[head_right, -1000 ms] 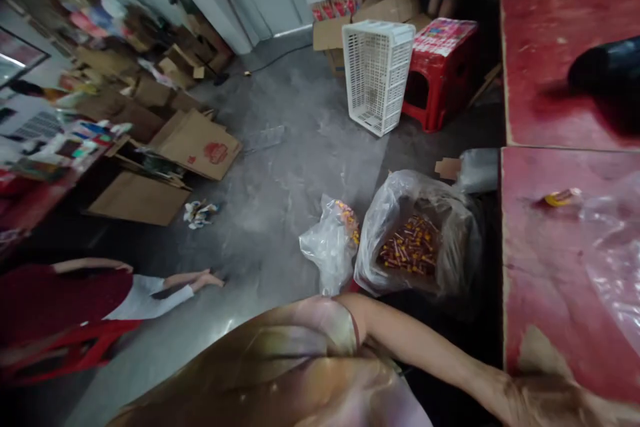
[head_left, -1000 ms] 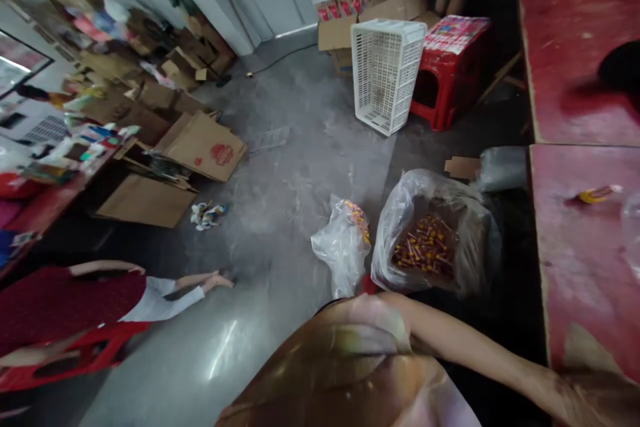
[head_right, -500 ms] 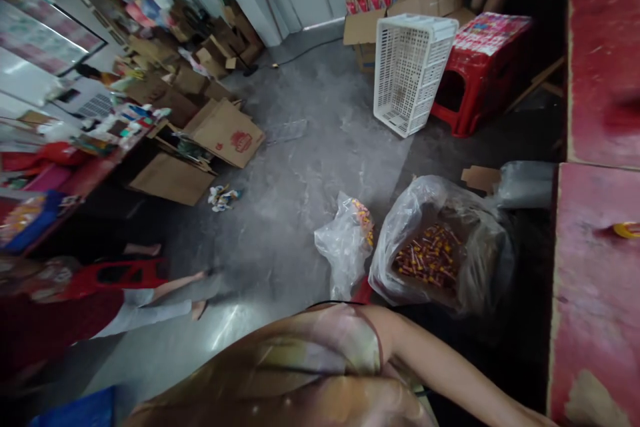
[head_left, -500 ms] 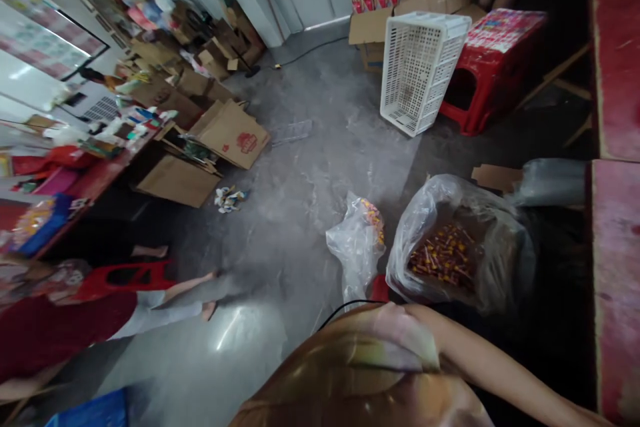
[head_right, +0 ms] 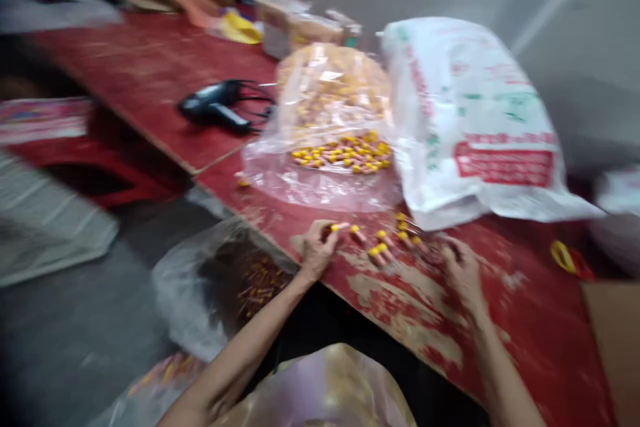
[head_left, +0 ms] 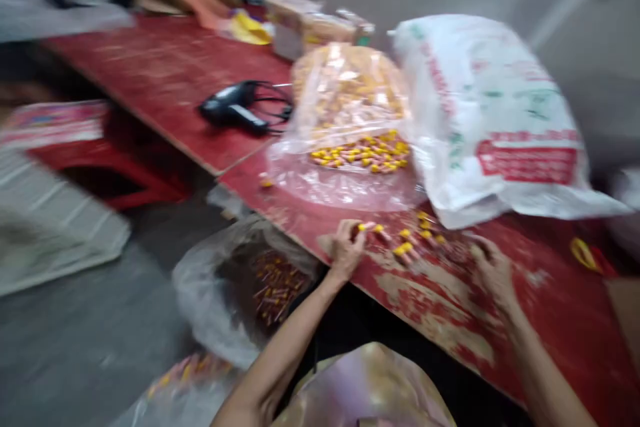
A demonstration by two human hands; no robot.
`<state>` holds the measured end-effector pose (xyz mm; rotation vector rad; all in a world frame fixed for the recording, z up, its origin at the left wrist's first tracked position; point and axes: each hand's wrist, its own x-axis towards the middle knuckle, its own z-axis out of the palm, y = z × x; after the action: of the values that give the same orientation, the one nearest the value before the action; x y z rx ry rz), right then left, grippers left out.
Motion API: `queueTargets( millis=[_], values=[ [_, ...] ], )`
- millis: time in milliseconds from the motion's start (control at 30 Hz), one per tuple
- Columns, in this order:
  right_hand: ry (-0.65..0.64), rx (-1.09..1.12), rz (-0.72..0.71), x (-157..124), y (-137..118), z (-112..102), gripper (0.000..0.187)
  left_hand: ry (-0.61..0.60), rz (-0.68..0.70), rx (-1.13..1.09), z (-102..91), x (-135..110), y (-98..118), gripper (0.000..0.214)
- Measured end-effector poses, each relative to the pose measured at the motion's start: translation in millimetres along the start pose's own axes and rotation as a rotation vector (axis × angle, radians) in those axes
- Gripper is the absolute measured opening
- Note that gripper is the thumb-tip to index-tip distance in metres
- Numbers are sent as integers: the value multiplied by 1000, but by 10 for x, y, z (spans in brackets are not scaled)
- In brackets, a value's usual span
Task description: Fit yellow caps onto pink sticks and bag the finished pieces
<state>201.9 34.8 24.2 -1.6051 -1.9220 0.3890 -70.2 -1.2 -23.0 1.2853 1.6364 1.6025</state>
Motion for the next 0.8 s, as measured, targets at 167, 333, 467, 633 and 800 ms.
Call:
queueTargets(
  millis=[167,333,467,633,800],
  values=[
    [-31,166,-46,-527,113,-250,30,-241,11,-204,206,-156,219,20],
    [-89,191,-164,-761,-64,-251,32,-520,-78,-373,529,-543,524,22],
    [-27,176,-185,-917,-24,-321,30,-575,-163,-407,627,-644,563,25],
    [29,109,-167,-1023,22,-324,25,-617,-212,-403,628,-658,596,29],
    [-7,113,-105,-1087,-52,-366,26,-653,-260,-306,710,-640,644,31]
  ],
)
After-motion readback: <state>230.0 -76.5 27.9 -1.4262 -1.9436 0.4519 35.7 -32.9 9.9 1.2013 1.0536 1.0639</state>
